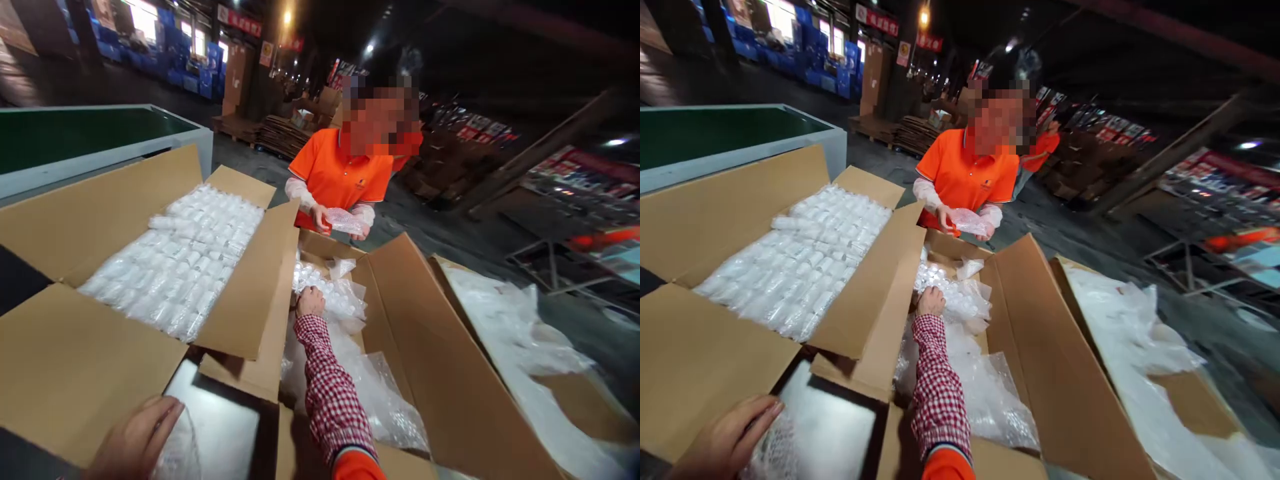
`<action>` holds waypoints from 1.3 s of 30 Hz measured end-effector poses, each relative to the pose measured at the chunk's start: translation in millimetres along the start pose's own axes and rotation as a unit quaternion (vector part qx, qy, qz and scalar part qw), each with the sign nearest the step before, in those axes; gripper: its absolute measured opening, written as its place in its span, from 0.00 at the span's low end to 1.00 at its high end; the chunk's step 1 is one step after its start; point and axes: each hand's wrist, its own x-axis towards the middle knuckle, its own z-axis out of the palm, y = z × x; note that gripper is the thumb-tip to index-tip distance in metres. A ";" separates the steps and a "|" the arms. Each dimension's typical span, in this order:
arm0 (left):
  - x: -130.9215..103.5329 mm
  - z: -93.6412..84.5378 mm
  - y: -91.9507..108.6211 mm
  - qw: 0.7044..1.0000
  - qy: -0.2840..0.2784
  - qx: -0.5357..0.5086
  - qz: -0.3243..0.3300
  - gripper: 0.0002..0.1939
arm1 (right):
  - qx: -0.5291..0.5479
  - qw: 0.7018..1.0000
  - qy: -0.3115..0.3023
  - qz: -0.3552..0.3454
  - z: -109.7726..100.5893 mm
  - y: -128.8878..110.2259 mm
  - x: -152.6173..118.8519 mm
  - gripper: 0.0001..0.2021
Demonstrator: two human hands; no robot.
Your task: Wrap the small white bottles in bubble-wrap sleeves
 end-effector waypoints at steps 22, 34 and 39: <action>-1.8 -22.5 67.2 0.990 -0.123 -0.061 -0.007 0.19 | 0.430 0.872 -0.038 -0.232 -126.6 -74.4 -313.3 0.19; -39.1 -41.3 102.4 0.980 -0.112 -0.151 0.063 0.21 | 0.212 0.890 -0.127 -0.383 -132.5 -93.4 -340.4 0.12; -52.9 -45.6 109.8 0.969 -0.124 -0.208 0.041 0.20 | 0.291 0.901 -0.107 -0.303 -151.8 -79.4 -344.6 0.14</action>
